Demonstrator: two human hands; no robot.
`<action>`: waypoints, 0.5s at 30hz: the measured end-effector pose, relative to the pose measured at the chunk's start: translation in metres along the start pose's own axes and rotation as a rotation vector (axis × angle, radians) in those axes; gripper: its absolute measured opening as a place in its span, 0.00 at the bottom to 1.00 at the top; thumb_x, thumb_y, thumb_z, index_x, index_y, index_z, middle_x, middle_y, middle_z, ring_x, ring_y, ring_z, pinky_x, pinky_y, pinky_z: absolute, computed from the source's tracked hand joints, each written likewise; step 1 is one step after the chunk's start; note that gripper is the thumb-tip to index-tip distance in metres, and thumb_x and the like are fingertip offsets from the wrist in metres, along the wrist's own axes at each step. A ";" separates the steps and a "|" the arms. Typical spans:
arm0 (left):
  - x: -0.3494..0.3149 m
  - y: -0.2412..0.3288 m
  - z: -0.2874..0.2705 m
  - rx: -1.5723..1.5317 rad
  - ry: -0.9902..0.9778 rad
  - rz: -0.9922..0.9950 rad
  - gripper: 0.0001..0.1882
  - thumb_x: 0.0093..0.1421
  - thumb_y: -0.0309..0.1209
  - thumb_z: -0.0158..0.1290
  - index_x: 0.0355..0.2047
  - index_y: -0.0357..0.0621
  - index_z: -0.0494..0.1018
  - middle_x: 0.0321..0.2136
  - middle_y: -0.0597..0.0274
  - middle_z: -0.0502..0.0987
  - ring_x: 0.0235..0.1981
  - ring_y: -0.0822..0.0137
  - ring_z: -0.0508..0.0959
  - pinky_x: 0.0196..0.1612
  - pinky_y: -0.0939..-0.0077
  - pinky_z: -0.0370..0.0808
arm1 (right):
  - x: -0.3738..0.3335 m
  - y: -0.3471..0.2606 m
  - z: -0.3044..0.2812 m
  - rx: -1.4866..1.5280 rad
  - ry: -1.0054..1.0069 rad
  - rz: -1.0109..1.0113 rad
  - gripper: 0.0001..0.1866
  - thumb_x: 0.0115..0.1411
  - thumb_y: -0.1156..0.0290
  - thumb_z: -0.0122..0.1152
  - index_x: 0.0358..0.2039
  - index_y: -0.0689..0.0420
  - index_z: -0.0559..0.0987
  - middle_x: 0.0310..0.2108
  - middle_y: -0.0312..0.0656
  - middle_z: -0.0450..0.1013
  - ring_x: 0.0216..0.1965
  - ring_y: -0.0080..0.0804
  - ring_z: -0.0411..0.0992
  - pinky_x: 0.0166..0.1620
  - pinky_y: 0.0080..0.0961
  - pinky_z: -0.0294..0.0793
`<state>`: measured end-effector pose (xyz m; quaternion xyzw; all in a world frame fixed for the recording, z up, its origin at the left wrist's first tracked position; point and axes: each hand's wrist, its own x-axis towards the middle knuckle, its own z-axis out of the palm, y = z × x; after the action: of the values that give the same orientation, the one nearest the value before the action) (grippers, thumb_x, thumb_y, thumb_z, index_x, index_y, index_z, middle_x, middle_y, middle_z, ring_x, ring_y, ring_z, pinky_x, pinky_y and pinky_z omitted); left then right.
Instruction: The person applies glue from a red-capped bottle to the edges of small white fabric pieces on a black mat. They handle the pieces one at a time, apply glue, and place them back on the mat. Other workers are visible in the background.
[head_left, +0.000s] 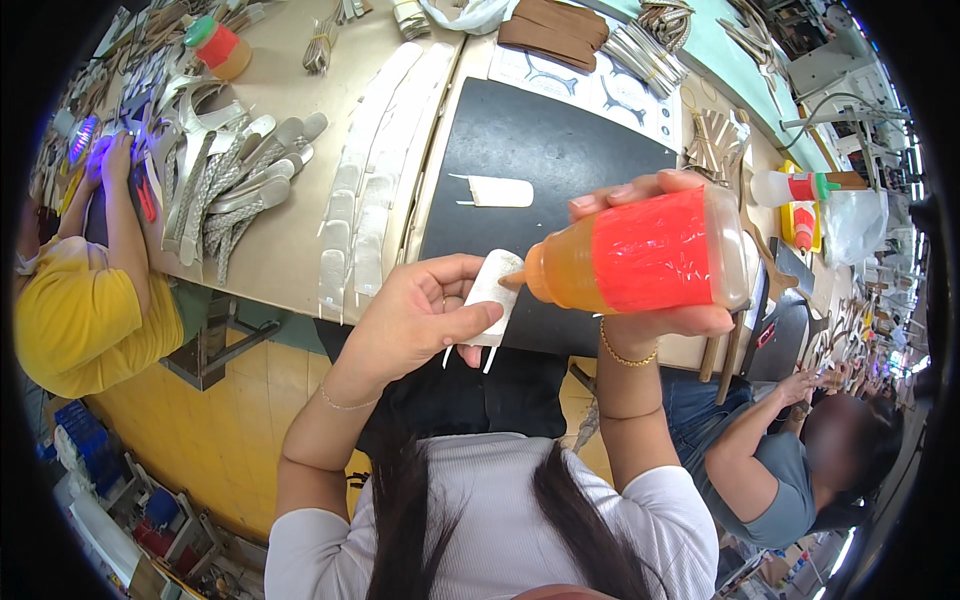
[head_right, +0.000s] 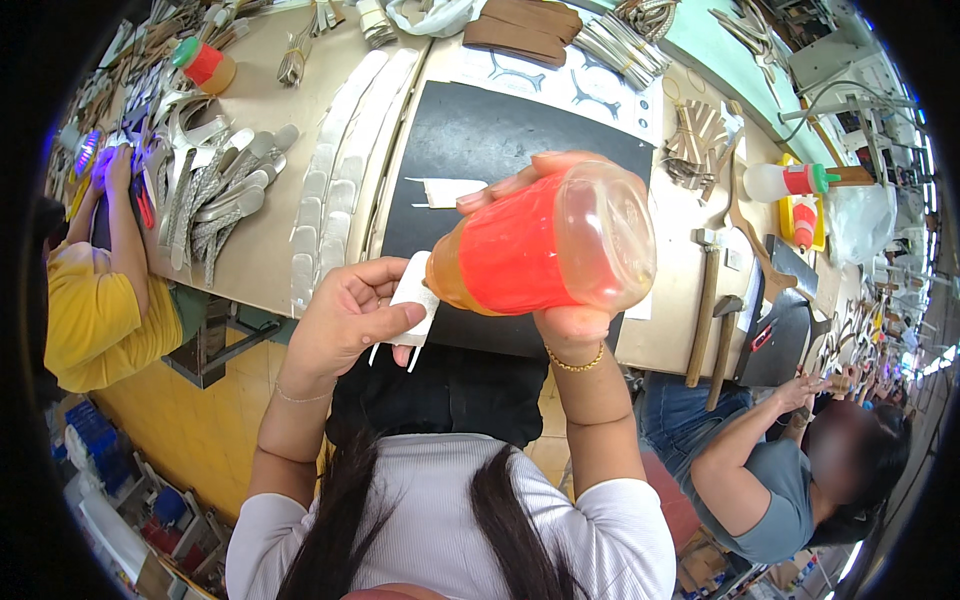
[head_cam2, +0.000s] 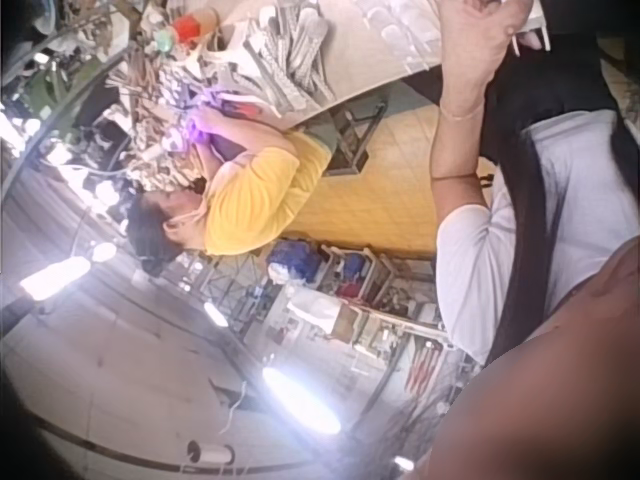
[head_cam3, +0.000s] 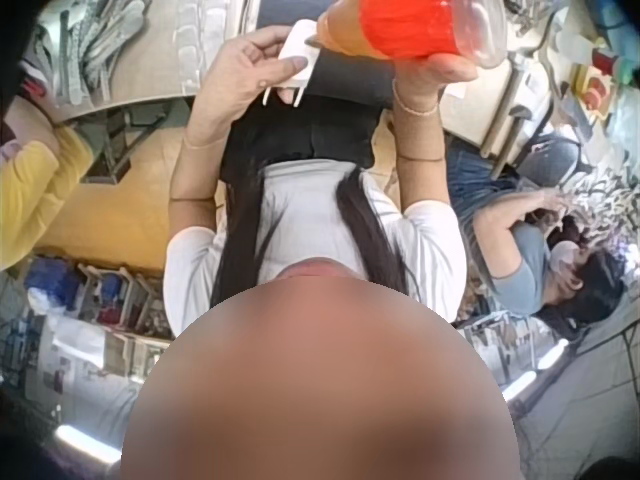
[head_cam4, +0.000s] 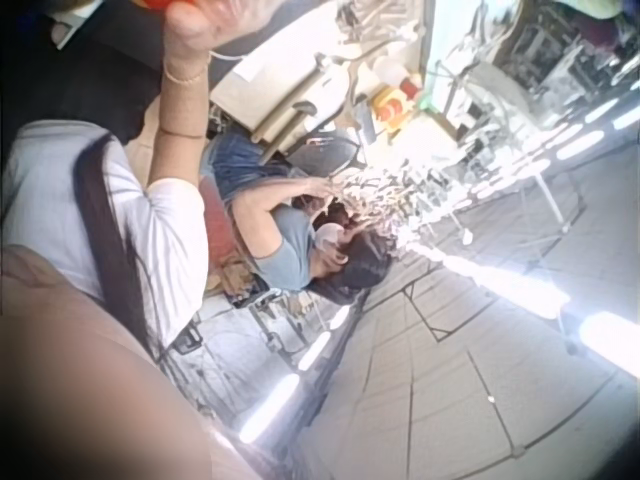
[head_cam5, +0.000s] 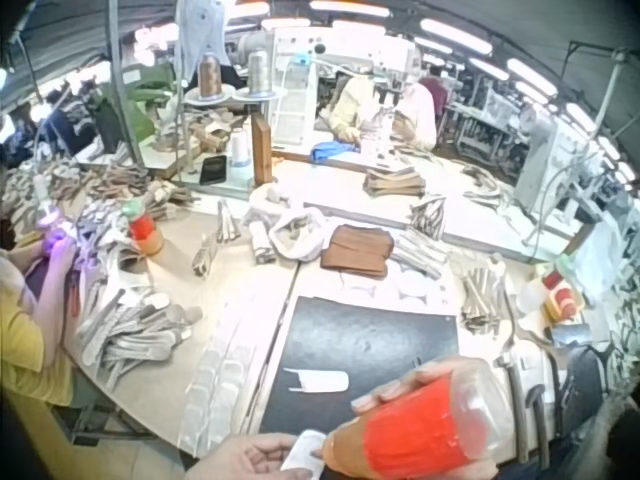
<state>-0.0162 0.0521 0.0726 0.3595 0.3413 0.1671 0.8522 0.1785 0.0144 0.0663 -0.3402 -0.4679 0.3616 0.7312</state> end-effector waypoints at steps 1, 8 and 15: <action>0.000 0.001 0.000 0.007 -0.003 -0.003 0.15 0.54 0.19 0.54 0.43 0.27 0.70 0.26 0.61 0.76 0.17 0.77 0.74 0.21 0.86 0.71 | 0.000 0.000 0.000 0.022 0.005 0.015 0.59 0.35 0.22 0.53 0.50 0.65 0.61 0.37 0.51 0.70 0.37 0.46 0.75 0.41 0.44 0.77; 0.001 0.002 0.004 0.014 -0.004 -0.009 0.15 0.55 0.19 0.53 0.43 0.27 0.70 0.25 0.62 0.76 0.17 0.77 0.74 0.21 0.87 0.71 | 0.001 0.007 -0.001 0.021 -0.037 -0.080 0.60 0.33 0.21 0.53 0.50 0.66 0.61 0.38 0.51 0.70 0.38 0.45 0.74 0.41 0.43 0.77; 0.003 -0.001 -0.002 0.016 -0.025 -0.014 0.16 0.56 0.22 0.54 0.45 0.28 0.69 0.27 0.62 0.76 0.20 0.77 0.75 0.22 0.86 0.73 | 0.006 -0.005 -0.008 0.393 -0.064 -0.099 0.57 0.38 0.23 0.54 0.52 0.64 0.61 0.40 0.53 0.68 0.40 0.47 0.72 0.41 0.43 0.75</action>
<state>-0.0156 0.0536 0.0699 0.3660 0.3343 0.1538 0.8548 0.1889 0.0162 0.0705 -0.1559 -0.4272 0.4204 0.7851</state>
